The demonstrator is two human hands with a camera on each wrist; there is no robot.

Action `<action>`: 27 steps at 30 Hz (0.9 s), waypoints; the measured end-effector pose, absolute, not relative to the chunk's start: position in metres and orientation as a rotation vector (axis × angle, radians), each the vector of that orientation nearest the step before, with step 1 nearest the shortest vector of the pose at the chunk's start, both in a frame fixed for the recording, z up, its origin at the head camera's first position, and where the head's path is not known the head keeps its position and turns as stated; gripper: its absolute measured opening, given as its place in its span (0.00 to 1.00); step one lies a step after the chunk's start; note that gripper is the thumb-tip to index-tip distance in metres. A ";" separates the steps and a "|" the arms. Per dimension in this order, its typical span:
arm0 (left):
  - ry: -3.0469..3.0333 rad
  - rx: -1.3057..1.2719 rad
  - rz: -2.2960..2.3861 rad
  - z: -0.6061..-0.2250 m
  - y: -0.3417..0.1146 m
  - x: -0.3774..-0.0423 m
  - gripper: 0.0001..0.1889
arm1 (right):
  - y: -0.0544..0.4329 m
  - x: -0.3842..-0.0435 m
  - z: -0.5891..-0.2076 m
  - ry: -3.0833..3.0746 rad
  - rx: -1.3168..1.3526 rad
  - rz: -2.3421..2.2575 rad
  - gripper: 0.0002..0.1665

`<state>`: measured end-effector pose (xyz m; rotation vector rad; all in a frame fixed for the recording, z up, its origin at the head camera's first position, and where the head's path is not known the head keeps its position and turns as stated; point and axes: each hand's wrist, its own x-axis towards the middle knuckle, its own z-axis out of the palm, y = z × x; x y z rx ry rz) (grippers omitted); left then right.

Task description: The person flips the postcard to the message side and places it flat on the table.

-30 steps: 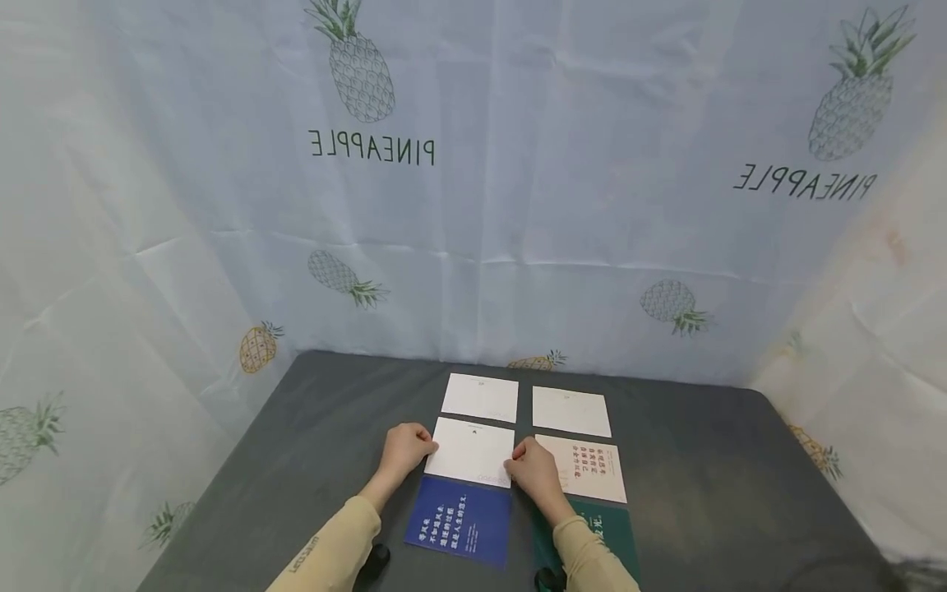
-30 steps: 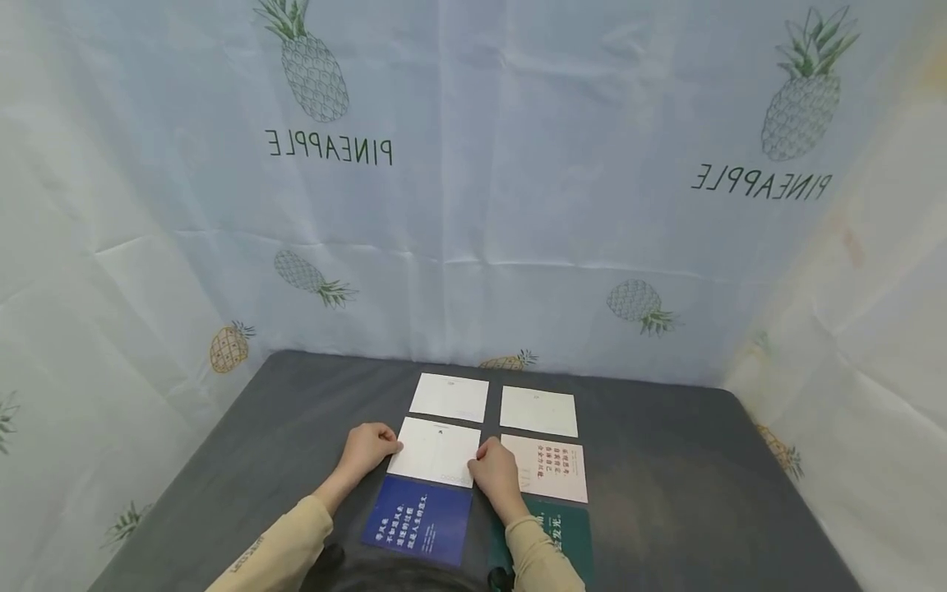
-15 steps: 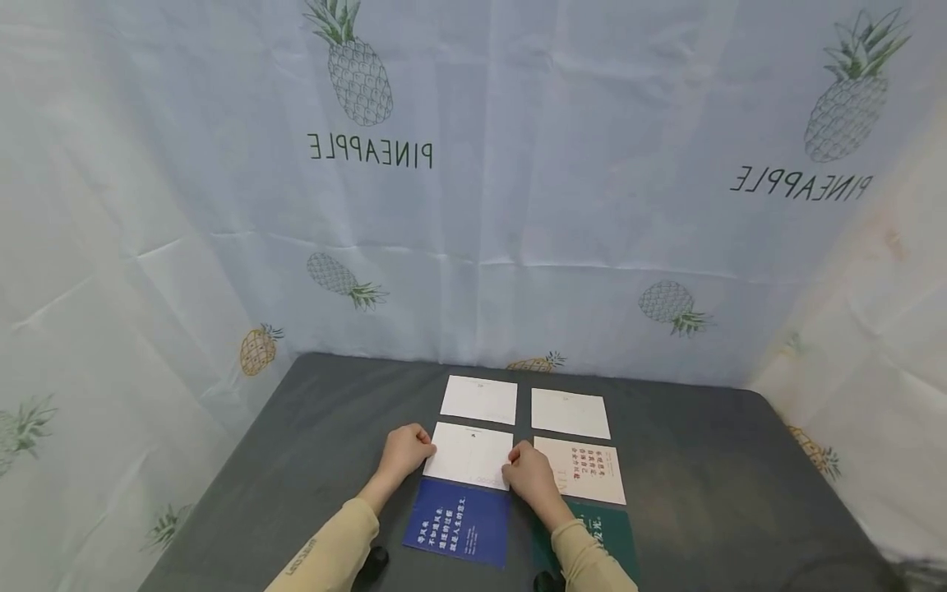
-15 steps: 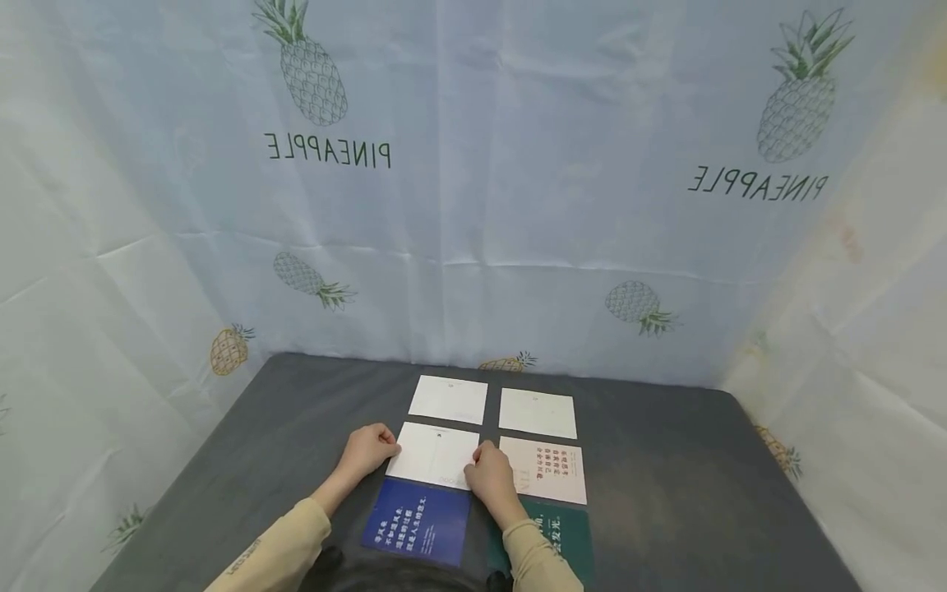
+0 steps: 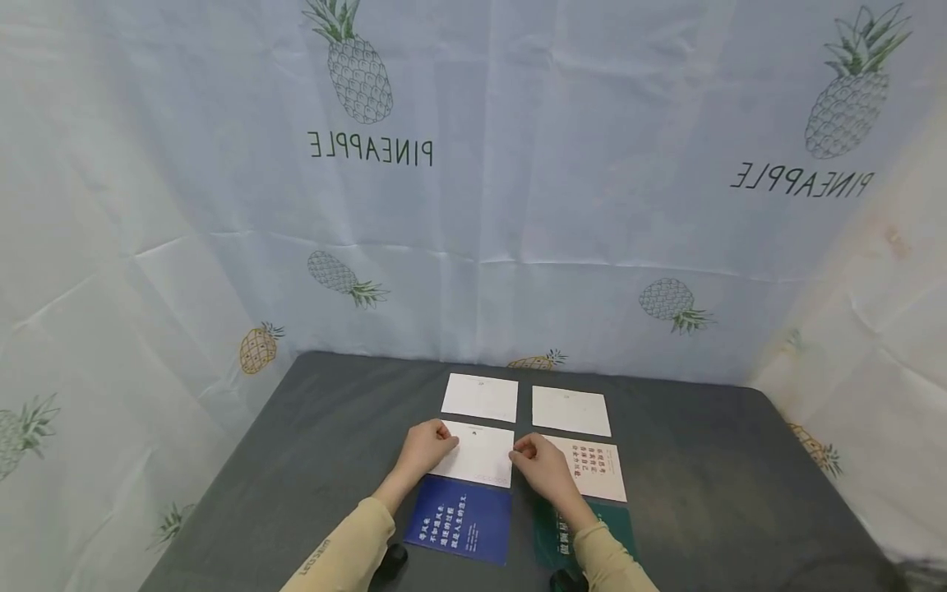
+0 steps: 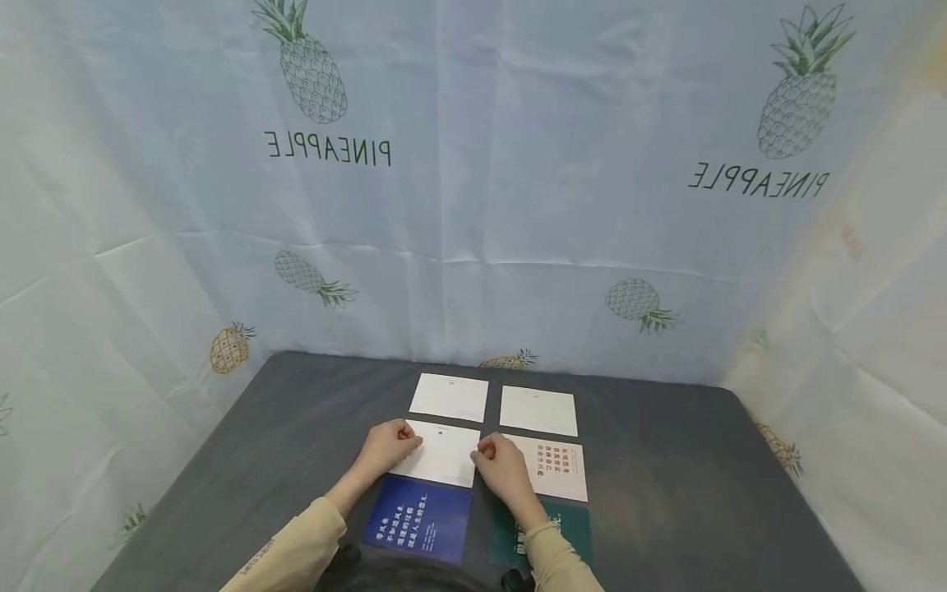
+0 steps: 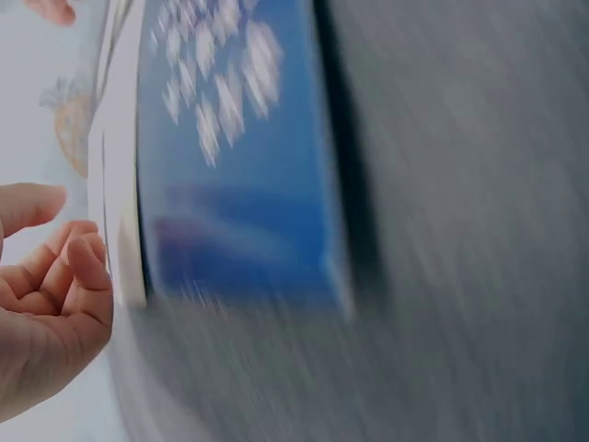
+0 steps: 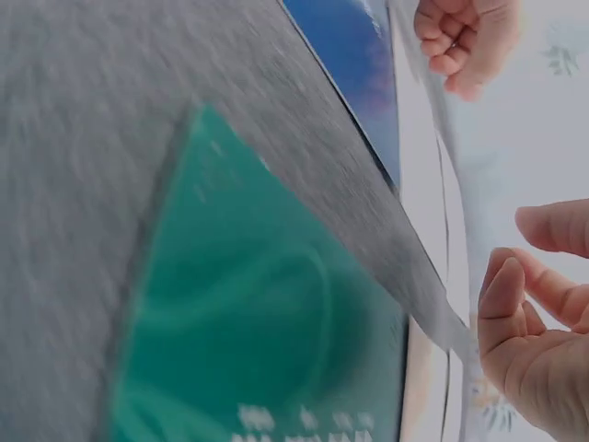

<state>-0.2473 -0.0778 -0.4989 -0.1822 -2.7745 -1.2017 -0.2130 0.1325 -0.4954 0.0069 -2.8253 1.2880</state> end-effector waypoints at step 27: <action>-2.789 -0.409 -1.472 -0.501 0.031 -0.222 0.15 | 0.252 -0.204 -0.492 -2.852 -0.388 1.158 0.27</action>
